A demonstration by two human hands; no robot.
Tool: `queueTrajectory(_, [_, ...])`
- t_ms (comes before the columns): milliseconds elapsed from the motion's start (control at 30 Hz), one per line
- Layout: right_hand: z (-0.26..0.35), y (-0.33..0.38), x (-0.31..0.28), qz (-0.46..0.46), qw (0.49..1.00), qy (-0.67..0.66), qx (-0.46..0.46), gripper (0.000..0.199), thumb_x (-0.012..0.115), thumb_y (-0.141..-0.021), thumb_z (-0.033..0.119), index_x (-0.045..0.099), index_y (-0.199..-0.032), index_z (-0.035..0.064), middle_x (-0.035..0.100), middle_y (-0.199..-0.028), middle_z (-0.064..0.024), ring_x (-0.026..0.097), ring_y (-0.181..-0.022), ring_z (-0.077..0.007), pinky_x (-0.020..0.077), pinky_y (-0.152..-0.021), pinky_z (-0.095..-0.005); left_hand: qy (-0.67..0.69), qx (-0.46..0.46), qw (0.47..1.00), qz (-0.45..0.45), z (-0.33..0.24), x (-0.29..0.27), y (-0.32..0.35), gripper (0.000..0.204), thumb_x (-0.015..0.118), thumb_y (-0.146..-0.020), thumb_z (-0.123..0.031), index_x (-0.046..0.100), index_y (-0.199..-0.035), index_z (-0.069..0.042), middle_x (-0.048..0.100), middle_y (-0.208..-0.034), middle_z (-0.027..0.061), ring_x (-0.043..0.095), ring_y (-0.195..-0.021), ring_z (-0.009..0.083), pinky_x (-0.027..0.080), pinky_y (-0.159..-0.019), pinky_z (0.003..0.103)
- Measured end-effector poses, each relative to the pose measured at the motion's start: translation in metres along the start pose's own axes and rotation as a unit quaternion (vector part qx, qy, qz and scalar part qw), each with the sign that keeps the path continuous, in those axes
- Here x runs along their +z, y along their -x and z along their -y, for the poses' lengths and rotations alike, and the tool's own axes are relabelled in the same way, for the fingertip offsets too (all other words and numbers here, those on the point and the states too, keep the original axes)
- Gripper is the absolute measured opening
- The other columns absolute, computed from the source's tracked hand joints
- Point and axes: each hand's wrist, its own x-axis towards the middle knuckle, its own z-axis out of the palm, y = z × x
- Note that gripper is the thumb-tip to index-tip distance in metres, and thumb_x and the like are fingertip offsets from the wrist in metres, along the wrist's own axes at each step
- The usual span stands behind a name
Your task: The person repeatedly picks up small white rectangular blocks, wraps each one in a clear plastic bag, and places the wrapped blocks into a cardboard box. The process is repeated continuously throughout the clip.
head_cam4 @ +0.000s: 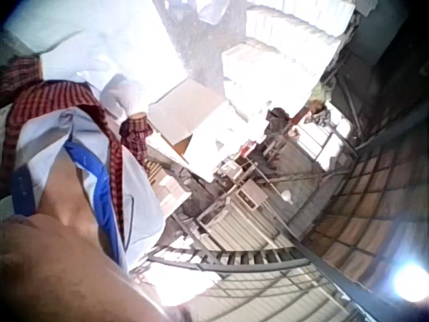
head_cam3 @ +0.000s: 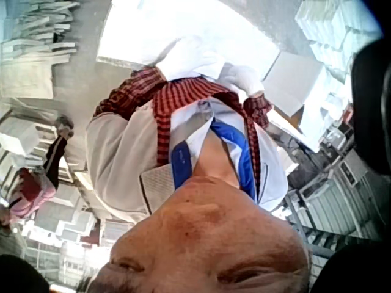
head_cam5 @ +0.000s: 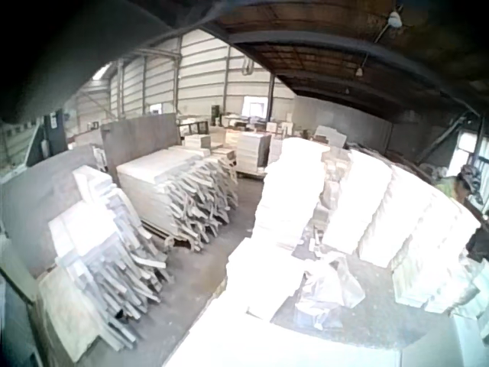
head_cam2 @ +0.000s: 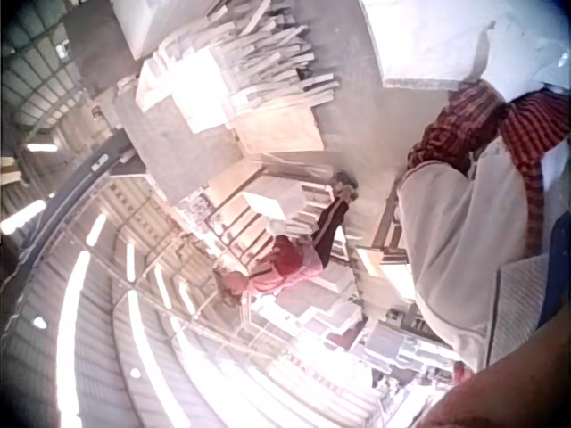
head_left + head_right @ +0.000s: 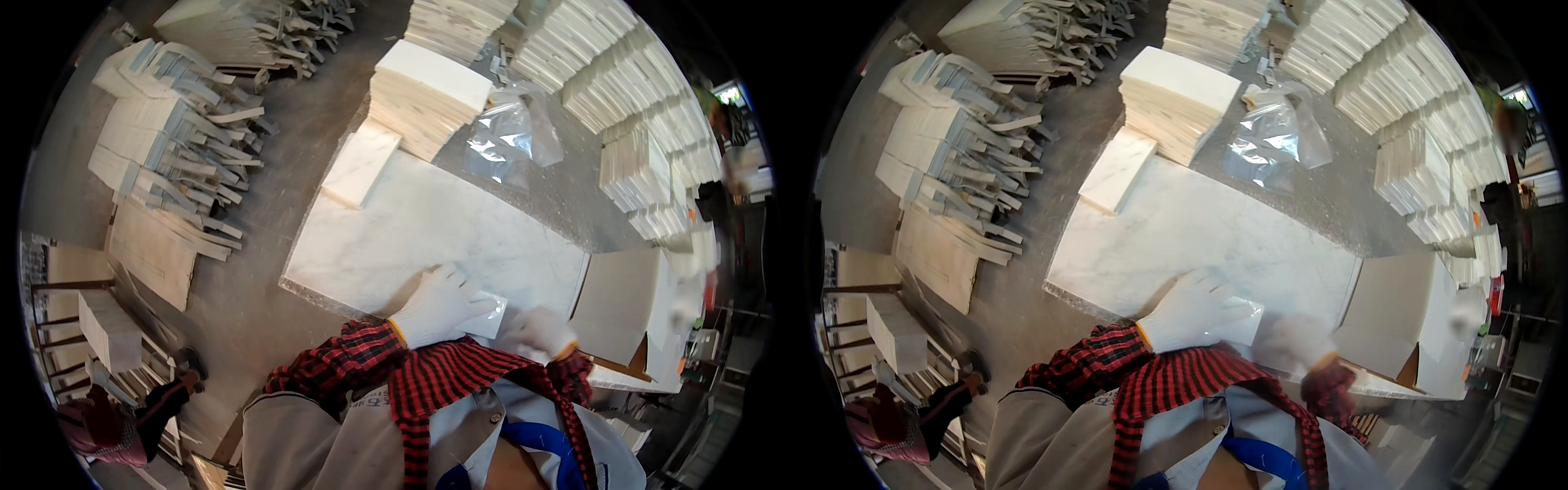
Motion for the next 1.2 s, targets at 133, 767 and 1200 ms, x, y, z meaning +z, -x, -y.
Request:
queueTrajectory(133, [0.085, -0.026, -0.121, -0.354, 0.925, 0.013, -0.135, 0.042, 0.075, -0.083, 0.026, 0.074, -0.122, 0.0106, 0.072, -0.106, -0.0175, 0.071, -0.097, -0.0349, 0.0574, -0.081, -0.0431, -0.002, -0.034, 0.997, 0.069, -0.005, -0.013, 0.002, 0.03, 0.067, -0.084, -0.03, 0.07, -0.114, -0.027, 0.063, -0.103, 0.0033, 0.06, -0.101, 0.0251, 0.049, -0.087, 0.042])
queueTrajectory(767, [0.195, -0.169, -0.146, -0.338, 0.872, 0.005, -0.354, 0.066, 0.087, -0.07, 0.031, 0.062, -0.125, 0.0049, 0.061, -0.127, -0.0215, 0.053, -0.128, -0.0414, 0.0432, -0.108, -0.0484, -0.048, -0.021, 0.989, 0.138, -0.005, -0.013, 0.001, 0.025, 0.071, -0.083, -0.039, 0.076, -0.094, -0.017, 0.067, -0.105, 0.0069, 0.064, -0.097, 0.0285, 0.047, -0.089, 0.044])
queueTrajectory(1200, [0.096, -0.001, -0.044, -0.28, 0.957, -0.065, -0.048, 0.065, 0.081, -0.064, 0.032, 0.063, -0.119, 0.001, 0.059, -0.118, -0.0231, 0.058, -0.116, -0.0403, 0.0518, -0.097, -0.0459, -0.012, -0.277, 0.959, 0.057, -0.002, 0.015, 0.055, 0.09, 0.081, -0.075, -0.059, 0.056, -0.139, -0.001, 0.058, -0.128, 0.0218, 0.054, -0.123, 0.0438, 0.037, -0.107, 0.057])
